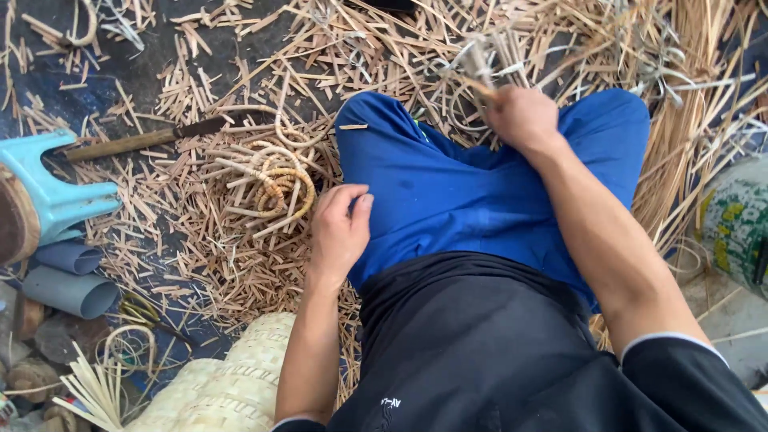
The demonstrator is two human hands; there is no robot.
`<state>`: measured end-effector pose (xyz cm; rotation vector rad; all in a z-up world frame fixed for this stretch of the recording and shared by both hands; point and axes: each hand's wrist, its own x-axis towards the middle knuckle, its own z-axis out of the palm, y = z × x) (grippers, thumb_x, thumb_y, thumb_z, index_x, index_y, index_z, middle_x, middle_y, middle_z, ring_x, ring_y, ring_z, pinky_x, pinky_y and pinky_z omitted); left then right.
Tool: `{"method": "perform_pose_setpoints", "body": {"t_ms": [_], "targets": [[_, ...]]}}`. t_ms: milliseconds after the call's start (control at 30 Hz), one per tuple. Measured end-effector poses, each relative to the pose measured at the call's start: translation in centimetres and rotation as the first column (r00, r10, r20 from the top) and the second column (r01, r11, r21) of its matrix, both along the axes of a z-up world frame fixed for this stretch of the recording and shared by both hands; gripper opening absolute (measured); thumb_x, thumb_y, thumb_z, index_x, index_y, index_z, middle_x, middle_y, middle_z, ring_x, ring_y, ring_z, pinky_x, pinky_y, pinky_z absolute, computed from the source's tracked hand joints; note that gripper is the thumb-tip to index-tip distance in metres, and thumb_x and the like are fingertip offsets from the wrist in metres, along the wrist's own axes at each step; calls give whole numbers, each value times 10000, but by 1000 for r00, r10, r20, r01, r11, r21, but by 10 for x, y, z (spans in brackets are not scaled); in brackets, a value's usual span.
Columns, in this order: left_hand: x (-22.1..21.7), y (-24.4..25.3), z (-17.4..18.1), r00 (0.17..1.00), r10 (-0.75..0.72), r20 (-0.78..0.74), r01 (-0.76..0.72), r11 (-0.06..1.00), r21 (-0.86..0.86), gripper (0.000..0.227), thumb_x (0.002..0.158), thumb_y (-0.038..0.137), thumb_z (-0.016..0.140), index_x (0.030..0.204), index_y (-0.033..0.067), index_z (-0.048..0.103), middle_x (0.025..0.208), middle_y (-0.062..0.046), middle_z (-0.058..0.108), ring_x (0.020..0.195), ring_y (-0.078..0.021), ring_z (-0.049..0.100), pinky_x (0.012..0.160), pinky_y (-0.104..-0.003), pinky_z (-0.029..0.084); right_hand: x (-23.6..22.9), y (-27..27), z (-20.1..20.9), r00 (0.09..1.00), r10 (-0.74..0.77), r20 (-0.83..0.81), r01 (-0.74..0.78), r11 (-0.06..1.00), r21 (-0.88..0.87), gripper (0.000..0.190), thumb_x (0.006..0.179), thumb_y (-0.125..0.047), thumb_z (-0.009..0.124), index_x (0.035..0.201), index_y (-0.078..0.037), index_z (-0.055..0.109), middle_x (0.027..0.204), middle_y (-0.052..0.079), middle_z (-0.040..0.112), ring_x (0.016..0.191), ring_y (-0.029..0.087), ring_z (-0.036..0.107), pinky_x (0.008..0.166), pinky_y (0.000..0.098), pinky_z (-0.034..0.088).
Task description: Wrapping and securing thin bamboo strips around bamboo frame components to create furniture or product parts.
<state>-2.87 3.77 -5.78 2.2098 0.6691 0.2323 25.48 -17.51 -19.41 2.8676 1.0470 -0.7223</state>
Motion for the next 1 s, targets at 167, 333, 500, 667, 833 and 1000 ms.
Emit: {"method": "perform_pose_setpoints", "body": {"t_ms": [167,333,500,667,833,1000], "targets": [[46,-24,-22,985,-101,142,128,972,-199,314,931,166,746,1193,9,674,1167,-158,715,1084,-290,705,963,-376,565,0,-11,104,769,-315,-556,572,728,377,176,936,-177,730,980,-6,736,772,58,698,673,128,645,616,314,511],[96,-64,-25,985,-82,154,150,847,-510,512,920,215,765,1340,-4,571,1283,-164,671,1129,-237,686,926,-361,585,-30,-37,131,620,-220,-753,721,539,437,181,942,-144,756,999,25,731,789,-18,650,643,30,518,540,232,388],[104,-92,-19,944,-170,284,327,610,-722,491,964,168,756,1378,-11,561,1220,-130,719,1137,-201,688,955,-338,584,-59,-49,149,431,-58,-901,851,357,384,233,938,-153,751,1108,6,728,763,-36,637,576,11,487,486,193,359],[97,-87,-18,976,79,203,141,482,-865,347,1036,97,668,1321,-92,612,1117,-128,750,951,-162,719,847,-309,600,-80,-59,142,425,14,-905,832,387,397,388,894,-127,776,1262,-34,696,925,-55,692,639,-9,501,514,177,370],[95,-93,6,956,108,272,220,350,-911,350,967,60,687,1275,-37,552,1133,-101,716,999,-143,706,916,-312,590,-88,-58,130,466,24,-885,829,337,446,290,996,-174,712,1221,8,704,843,-14,677,632,12,541,532,187,420],[89,-97,-7,969,16,248,209,490,-846,287,980,20,718,1229,-65,602,1106,-105,702,983,-132,660,913,-307,558,-93,-55,139,480,22,-877,850,236,472,257,1053,-198,641,1196,10,687,781,-9,657,586,29,542,496,195,424]]}}
